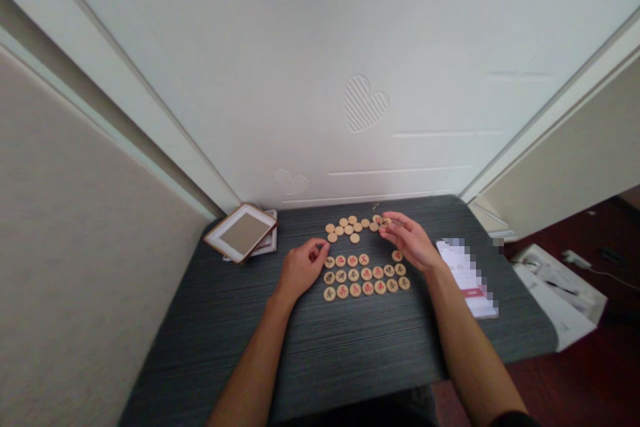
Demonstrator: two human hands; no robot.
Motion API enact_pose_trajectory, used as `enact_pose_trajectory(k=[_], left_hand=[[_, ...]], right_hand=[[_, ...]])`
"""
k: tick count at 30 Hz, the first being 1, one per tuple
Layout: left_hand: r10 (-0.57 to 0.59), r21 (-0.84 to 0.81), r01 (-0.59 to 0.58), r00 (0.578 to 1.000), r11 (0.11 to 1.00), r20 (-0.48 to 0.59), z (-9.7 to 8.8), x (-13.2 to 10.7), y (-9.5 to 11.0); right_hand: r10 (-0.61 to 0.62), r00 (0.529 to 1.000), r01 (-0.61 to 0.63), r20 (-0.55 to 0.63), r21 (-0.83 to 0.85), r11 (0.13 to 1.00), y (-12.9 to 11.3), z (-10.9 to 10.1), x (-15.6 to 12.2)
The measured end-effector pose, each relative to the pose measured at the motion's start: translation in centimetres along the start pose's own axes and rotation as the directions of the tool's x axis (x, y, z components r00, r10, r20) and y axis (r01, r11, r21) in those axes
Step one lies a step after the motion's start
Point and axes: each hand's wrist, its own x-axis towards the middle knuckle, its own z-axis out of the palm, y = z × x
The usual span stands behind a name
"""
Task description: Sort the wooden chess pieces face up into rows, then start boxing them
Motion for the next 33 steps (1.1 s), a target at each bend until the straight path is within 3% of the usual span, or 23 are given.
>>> enact_pose_trajectory(k=[13, 19, 27, 33], left_hand=[[-0.006, 0.012, 0.006, 1.000, 1.000, -0.014, -0.1, 0.0, 0.2], [0.000, 0.009, 0.000, 1.000, 1.000, -0.004, -0.2, 0.0, 0.2], [-0.009, -0.001, 0.009, 1.000, 1.000, -0.009, -0.2, 0.1, 0.2], [-0.013, -0.015, 0.013, 1.000, 1.000, -0.012, -0.2, 0.1, 0.2]], right_hand=[[-0.040, 0.999, 0.041, 0.018, -0.056, 0.998, -0.1, 0.2, 0.0], [-0.065, 0.998, 0.067, 0.017, -0.191, 0.979, -0.3, 0.8, -0.5], [-0.053, 0.998, 0.067, 0.043, -0.421, 0.905, -0.1, 1.0, -0.5], [-0.041, 0.990, 0.116, 0.133, -0.623, 0.773, -0.2, 0.9, -0.6]])
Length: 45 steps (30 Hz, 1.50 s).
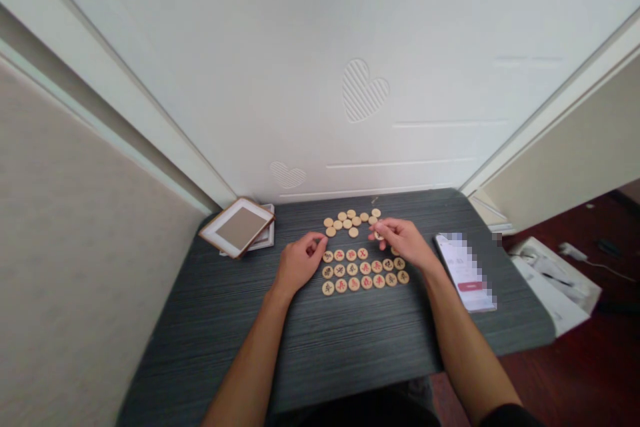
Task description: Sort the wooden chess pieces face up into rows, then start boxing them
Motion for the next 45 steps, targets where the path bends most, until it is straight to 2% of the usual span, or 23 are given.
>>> enact_pose_trajectory(k=[4, 11, 14, 17, 21, 26, 38, 45], left_hand=[[-0.001, -0.006, 0.001, 1.000, 1.000, -0.004, 0.1, 0.0, -0.1], [-0.008, -0.003, 0.008, 1.000, 1.000, 0.010, 0.0, 0.0, -0.1], [-0.006, -0.001, 0.006, 1.000, 1.000, 0.009, -0.1, 0.0, 0.0], [-0.007, -0.002, 0.007, 1.000, 1.000, 0.012, -0.1, 0.0, 0.1], [-0.016, 0.009, 0.016, 1.000, 1.000, 0.000, 0.0, 0.0, 0.0], [-0.015, 0.013, 0.015, 1.000, 1.000, 0.014, 0.2, 0.1, -0.2], [-0.027, 0.028, 0.027, 1.000, 0.999, 0.007, 0.2, 0.1, -0.2], [-0.026, 0.020, 0.025, 1.000, 0.999, 0.012, 0.2, 0.1, -0.3]], right_hand=[[-0.026, 0.999, 0.029, 0.042, -0.073, 0.997, 0.1, 0.1, -0.2], [-0.096, 0.994, 0.100, 0.052, -0.069, 0.993, 0.1, 0.5, -0.4], [-0.136, 0.989, 0.146, 0.065, -0.205, 0.968, 0.2, 0.4, -0.4], [-0.123, 0.989, 0.144, 0.084, -0.328, 0.934, 0.2, 0.3, -0.4], [-0.085, 0.994, 0.107, 0.074, -0.385, 0.917, 0.5, 0.1, -0.5], [-0.086, 0.992, 0.117, 0.089, -0.470, 0.875, 0.6, -0.2, -0.6], [-0.126, 0.987, 0.161, 0.101, -0.561, 0.812, 1.0, -0.2, -0.3], [-0.118, 0.987, 0.157, 0.107, -0.539, 0.828, 1.0, 0.0, -0.4]])
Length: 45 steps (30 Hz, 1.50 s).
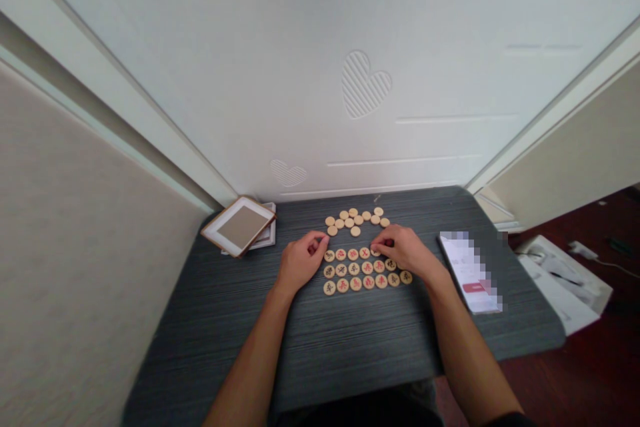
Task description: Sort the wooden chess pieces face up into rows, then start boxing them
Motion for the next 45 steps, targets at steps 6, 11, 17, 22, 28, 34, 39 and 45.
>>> enact_pose_trajectory(k=[6, 11, 17, 22, 28, 34, 39, 45], left_hand=[[-0.002, -0.012, 0.002, 1.000, 1.000, -0.012, 0.0, 0.0, 0.1], [0.045, -0.047, -0.048, 0.997, 0.998, -0.059, -0.1, 0.0, 0.1], [0.098, -0.051, -0.102, 0.992, 0.993, -0.081, 0.0, 0.0, 0.2], [0.114, -0.015, -0.116, 0.991, 0.993, -0.068, -0.1, 0.0, 0.3], [0.120, -0.015, -0.122, 0.990, 0.992, -0.073, -0.1, 0.0, 0.4], [0.113, -0.007, -0.114, 0.990, 0.993, -0.078, -0.1, 0.0, 0.4], [0.106, 0.001, -0.106, 0.992, 0.994, -0.069, 0.0, 0.0, 0.3], [0.108, -0.009, -0.109, 0.992, 0.994, -0.062, 0.0, 0.0, 0.3]], right_hand=[[0.004, 1.000, -0.004, -0.007, 0.016, 1.000, 0.0, -0.3, 0.0], [-0.016, 0.996, 0.016, -0.087, -0.004, 1.000, 0.0, -0.6, 0.1], [-0.070, 0.997, 0.070, -0.041, -0.009, 0.998, -0.4, 0.3, 0.2], [-0.049, 0.998, 0.048, -0.044, -0.044, 0.998, -0.4, 0.7, 0.3], [-0.033, 0.998, 0.030, -0.050, -0.056, 0.998, -0.4, 0.6, 0.3], [-0.024, 0.999, 0.022, -0.045, -0.050, 0.999, -0.5, 0.6, 0.2], [-0.010, 1.000, 0.010, -0.009, -0.041, 0.999, -0.8, 0.2, 0.1], [0.003, 1.000, -0.002, 0.018, -0.039, 0.999, -0.8, 0.0, 0.1]])
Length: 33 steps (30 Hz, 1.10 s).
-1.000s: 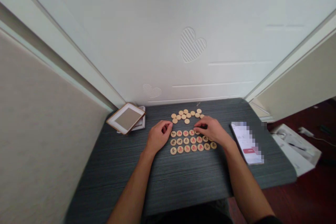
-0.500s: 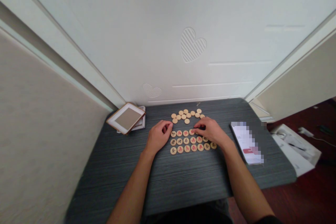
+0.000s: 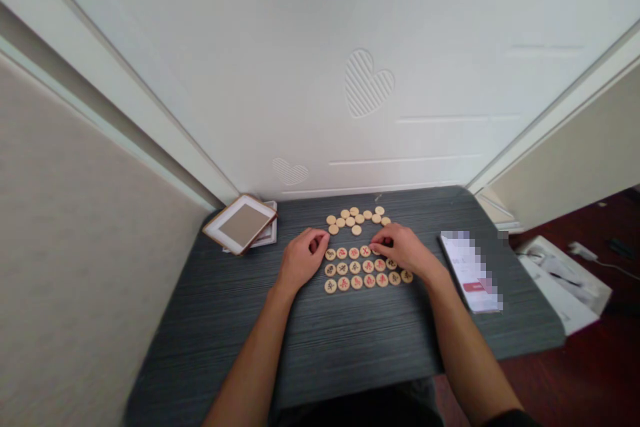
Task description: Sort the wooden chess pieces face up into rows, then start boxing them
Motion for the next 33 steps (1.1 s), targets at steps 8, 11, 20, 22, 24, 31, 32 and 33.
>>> enact_pose_trajectory(k=[8, 11, 20, 22, 24, 31, 32, 33], left_hand=[[-0.002, 0.004, 0.002, 1.000, 1.000, -0.002, -0.1, 0.0, 0.1], [0.003, 0.007, -0.003, 1.000, 1.000, -0.002, -0.1, 0.0, 0.1], [0.080, -0.010, -0.080, 0.996, 0.997, -0.046, -0.4, 0.1, 0.5], [0.110, -0.024, -0.111, 0.992, 0.993, -0.058, -0.5, 0.2, 0.5], [0.132, -0.035, -0.135, 0.989, 0.990, -0.067, -0.5, 0.3, 0.4], [0.147, -0.030, -0.150, 0.986, 0.988, -0.078, -0.3, 0.3, 0.0], [0.145, -0.029, -0.148, 0.986, 0.989, -0.079, -0.3, 0.3, 0.1], [0.145, -0.029, -0.147, 0.986, 0.989, -0.081, -0.3, 0.3, 0.1]], right_hand=[[0.014, 1.000, -0.014, 0.005, -0.002, 1.000, 0.2, 0.1, 0.1], [-0.016, 0.999, 0.016, -0.035, -0.004, 1.000, 0.2, 0.0, 0.1], [0.062, 0.907, -0.101, -0.416, -0.071, 0.992, 2.7, -1.0, 0.2], [0.079, 0.894, -0.126, -0.441, -0.077, 0.989, 3.6, -1.0, 0.2], [0.091, 0.892, -0.139, -0.442, -0.078, 0.987, 4.1, -0.8, 0.3], [0.051, 0.942, -0.076, -0.333, -0.062, 0.995, 4.2, 0.1, 0.6], [0.047, 0.948, -0.070, -0.315, -0.064, 0.995, 4.2, 0.2, 0.6], [0.046, 0.953, -0.069, -0.299, -0.067, 0.995, 4.2, 0.3, 0.7]])
